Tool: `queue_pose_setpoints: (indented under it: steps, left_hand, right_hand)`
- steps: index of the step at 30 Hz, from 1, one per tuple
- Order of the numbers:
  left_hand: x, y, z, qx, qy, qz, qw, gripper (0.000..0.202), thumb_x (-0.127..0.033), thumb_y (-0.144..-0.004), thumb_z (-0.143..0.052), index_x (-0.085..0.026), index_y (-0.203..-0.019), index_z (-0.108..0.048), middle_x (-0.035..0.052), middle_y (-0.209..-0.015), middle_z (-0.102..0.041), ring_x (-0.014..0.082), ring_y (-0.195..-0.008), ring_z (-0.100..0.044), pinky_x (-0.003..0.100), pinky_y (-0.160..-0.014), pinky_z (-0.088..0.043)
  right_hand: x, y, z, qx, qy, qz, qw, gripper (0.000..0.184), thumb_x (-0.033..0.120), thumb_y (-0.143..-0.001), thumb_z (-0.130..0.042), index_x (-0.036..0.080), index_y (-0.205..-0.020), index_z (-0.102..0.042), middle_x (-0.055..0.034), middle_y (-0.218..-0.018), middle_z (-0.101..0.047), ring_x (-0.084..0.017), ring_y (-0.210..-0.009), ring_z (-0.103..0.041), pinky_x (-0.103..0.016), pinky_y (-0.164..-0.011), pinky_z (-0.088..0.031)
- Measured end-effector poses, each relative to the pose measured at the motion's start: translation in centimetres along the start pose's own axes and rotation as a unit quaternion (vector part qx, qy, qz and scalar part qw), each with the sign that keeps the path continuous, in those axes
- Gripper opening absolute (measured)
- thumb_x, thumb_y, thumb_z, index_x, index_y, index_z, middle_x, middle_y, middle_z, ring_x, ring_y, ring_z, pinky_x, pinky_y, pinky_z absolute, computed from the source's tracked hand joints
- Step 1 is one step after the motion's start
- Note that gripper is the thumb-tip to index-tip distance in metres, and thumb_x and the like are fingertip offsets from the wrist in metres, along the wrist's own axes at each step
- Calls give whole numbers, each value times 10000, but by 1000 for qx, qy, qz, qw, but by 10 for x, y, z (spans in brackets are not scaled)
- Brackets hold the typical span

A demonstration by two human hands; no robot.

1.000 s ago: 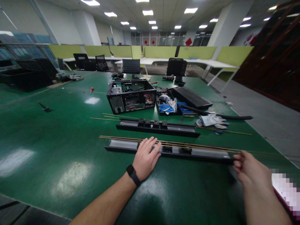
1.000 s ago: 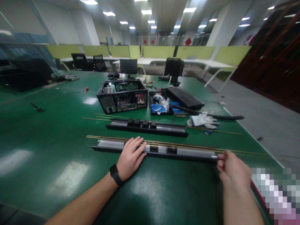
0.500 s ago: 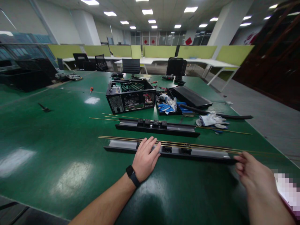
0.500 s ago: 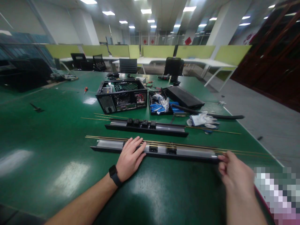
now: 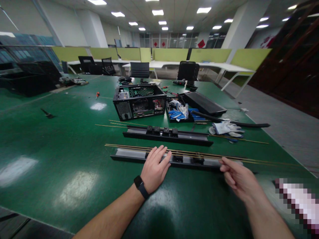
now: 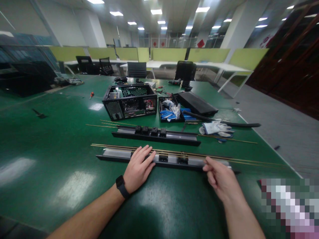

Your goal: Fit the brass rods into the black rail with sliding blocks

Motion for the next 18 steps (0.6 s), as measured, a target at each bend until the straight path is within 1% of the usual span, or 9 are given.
queue_pose_setpoints:
  steps: [2,5,7,10,12,14,16,18]
  left_hand:
    - [0,0,-1,2,1,0,1000,421,-174,-930,-553,-172,-1350,-537,139,-1393,-559,268,-1380,-436,506,-1151,-362]
    - [2,1,-2,2,0,0,1000,422,-177,-933,-546,-182,-1355,-531,138,-1397,-556,272,-1380,-435,521,-1145,-365]
    - [2,2,-3,2,0,1,1000,425,-176,-934,-543,-188,-1359,-527,136,-1399,-554,273,-1379,-437,528,-1143,-364]
    - [2,2,-3,1,1,-2,1000,431,-178,-935,-542,-195,-1365,-519,134,-1402,-553,273,-1374,-445,530,-1141,-365]
    - [2,2,-3,0,4,-3,1000,440,-178,-935,-541,-204,-1373,-512,132,-1402,-553,275,-1373,-446,536,-1137,-368]
    - [2,2,-3,1,6,-2,1000,451,-178,-933,-541,-212,-1382,-504,133,-1402,-552,278,-1374,-445,545,-1132,-371]
    - [3,2,-3,2,7,0,1000,459,-181,-933,-543,-218,-1389,-498,132,-1399,-554,281,-1371,-449,549,-1128,-375]
    - [4,2,-3,1,7,1,1000,461,-188,-934,-544,-223,-1392,-496,129,-1397,-557,281,-1366,-455,548,-1127,-377]
  right_hand:
    - [-8,5,-21,41,2,-11,999,352,420,-666,-828,120,-764,-673,-29,-608,-624,-42,-280,-344,-162,-237,-180]
    - [-14,12,-46,71,8,-9,997,385,450,-681,-825,121,-809,-671,-27,-633,-635,-33,-281,-350,-153,-242,-177]
    - [-14,15,-55,69,5,-1,998,390,462,-684,-824,128,-795,-656,-21,-631,-631,-30,-282,-351,-148,-241,-174]
    - [-14,18,-58,60,-1,2,998,391,456,-675,-833,132,-783,-642,-14,-622,-623,-29,-286,-352,-145,-239,-174]
    - [-15,18,-54,51,-7,-4,999,388,440,-663,-840,131,-789,-641,-18,-624,-626,-32,-287,-355,-148,-234,-175]
    - [-15,15,-44,27,-23,-5,999,371,408,-656,-840,130,-795,-637,-23,-633,-629,-37,-293,-361,-153,-230,-183]
    - [-11,9,-26,-15,-46,3,999,332,365,-661,-824,136,-797,-626,-19,-632,-621,-42,-303,-368,-158,-230,-196]
    - [-4,2,2,-74,-63,16,995,279,329,-686,-789,151,-787,-598,1,-606,-588,-47,-311,-366,-161,-234,-203]
Point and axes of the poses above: each hand's wrist, its own y-axis away from the middle knuckle, its own z-axis out of the back of the hand, x = y × z, the point moved 10 cm from there along -y, towards the middle knuckle
